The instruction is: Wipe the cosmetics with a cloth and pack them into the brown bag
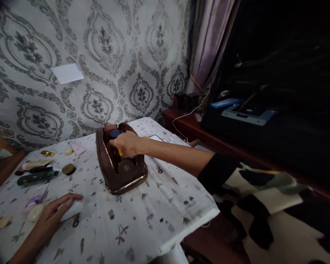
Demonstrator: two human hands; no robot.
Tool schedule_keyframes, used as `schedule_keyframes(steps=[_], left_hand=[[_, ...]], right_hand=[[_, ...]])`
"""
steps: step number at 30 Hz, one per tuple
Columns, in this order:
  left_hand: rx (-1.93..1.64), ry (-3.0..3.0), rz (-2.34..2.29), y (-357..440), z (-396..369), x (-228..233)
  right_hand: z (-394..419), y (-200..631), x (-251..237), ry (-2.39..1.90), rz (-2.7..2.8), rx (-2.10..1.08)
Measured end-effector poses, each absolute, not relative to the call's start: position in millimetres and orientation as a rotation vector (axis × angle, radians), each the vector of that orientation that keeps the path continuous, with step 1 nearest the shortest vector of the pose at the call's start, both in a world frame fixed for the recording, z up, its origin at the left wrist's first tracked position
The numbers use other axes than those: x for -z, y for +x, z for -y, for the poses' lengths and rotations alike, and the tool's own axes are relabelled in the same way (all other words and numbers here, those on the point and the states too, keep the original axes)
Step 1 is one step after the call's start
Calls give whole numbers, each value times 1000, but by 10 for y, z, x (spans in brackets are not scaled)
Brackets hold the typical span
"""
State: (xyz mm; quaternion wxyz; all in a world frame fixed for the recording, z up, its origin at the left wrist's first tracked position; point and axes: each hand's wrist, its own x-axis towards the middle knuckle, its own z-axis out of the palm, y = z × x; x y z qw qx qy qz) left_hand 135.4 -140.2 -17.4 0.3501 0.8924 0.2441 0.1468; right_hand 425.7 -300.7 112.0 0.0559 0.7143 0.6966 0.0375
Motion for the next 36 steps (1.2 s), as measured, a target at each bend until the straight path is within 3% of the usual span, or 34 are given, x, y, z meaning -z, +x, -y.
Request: schedule_keyframes(steps=[15,23,29,36], left_hand=[[-383,2278,-613,1326,1362,262],[-364,2258,-614,1346,1400,203],[-349,2264,-603,1346,1391,202],[-354,2216,-594,1356,1423,192]], right_hand=[[3057,4309,-1195,2231,-2163,-21],[3077,4354,-1398,2557,-2059,-296],[2920,4415,-1269,2480,-2244,-165],[2945,4373,-1439,2944,-2134,-389]])
